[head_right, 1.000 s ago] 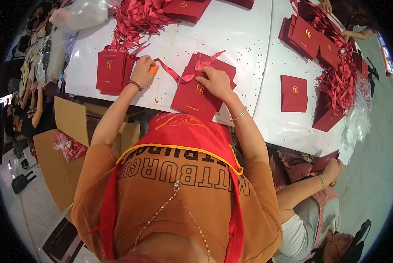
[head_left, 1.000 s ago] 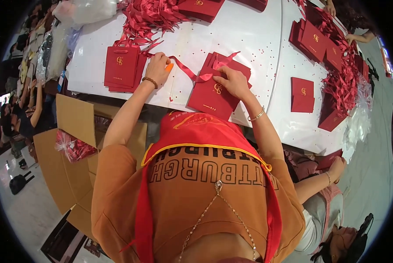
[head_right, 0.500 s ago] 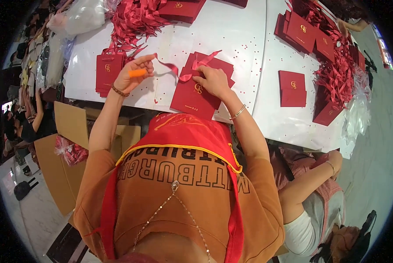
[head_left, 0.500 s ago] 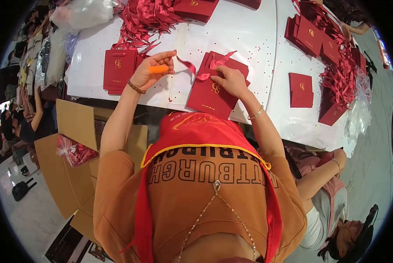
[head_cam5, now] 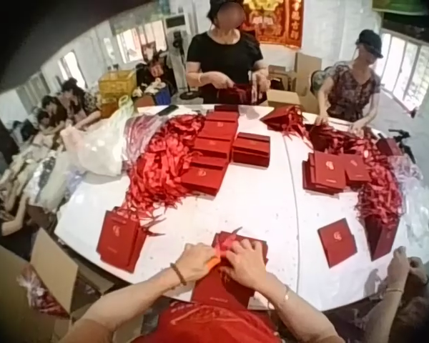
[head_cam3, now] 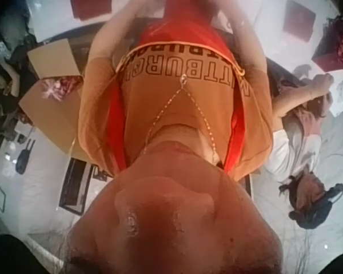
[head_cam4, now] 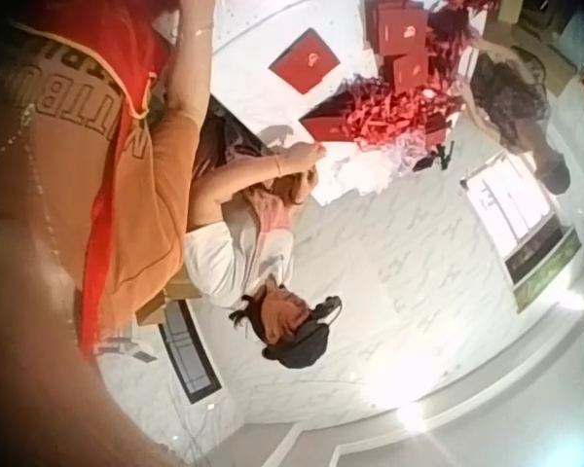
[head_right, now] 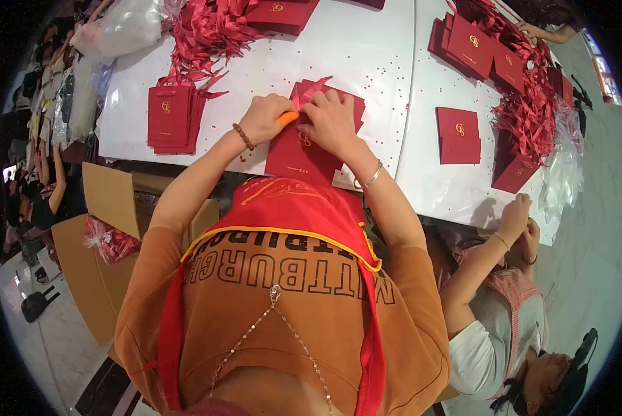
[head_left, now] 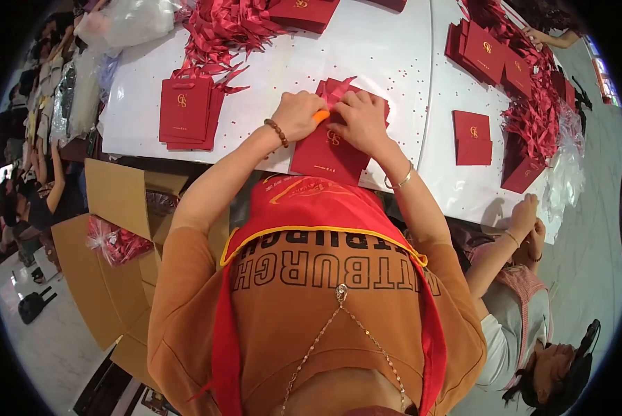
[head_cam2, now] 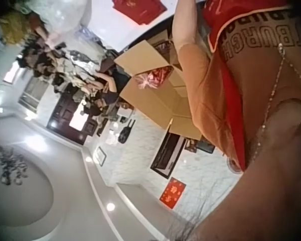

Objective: Tying decorative ribbons on small red gift bags and trimming them with scissors.

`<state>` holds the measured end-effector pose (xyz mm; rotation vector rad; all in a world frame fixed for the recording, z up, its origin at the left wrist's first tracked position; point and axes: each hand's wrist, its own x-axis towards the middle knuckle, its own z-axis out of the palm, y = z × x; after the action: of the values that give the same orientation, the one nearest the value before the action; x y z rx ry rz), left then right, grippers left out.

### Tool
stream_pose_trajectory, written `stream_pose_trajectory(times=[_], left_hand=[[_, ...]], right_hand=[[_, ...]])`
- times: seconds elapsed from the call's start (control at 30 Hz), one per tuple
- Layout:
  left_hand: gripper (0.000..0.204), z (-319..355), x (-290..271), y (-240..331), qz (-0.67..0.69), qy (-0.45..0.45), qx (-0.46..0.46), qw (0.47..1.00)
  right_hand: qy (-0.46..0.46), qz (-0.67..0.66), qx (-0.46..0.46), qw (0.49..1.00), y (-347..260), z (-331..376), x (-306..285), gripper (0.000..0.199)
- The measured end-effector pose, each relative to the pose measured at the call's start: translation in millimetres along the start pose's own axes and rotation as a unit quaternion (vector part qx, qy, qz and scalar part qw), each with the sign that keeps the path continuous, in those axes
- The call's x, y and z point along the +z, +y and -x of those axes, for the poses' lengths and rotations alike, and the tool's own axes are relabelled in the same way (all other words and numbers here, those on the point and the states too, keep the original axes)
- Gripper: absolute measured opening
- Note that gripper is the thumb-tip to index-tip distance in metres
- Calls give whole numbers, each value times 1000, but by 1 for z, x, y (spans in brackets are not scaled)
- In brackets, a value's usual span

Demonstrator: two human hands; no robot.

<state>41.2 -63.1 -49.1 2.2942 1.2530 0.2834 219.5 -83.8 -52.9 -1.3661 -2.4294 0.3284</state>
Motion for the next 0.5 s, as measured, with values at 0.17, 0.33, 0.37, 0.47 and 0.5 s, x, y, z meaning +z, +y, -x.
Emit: stream_pose_trajectory(times=[0.17,0.33,0.37,0.47,0.5], left_hand=[[13,5,4,-12,15,14,16,1000],[10,3,7,-5,24,139,107,984],[10,1,3,-1,25,136,110,984],[8,2,-3,17,17,144,141,979],[8,3,1,25,78,115,85,987]], right_hand=[[14,11,65,998,5,27,-24,27],[-69,-281,253,923,16,35,-24,24],[-67,-282,257,922,17,34,-24,24],[-88,-363,314,873,20,35,-20,22],[-86,-399,322,854,22,36,-17,22]])
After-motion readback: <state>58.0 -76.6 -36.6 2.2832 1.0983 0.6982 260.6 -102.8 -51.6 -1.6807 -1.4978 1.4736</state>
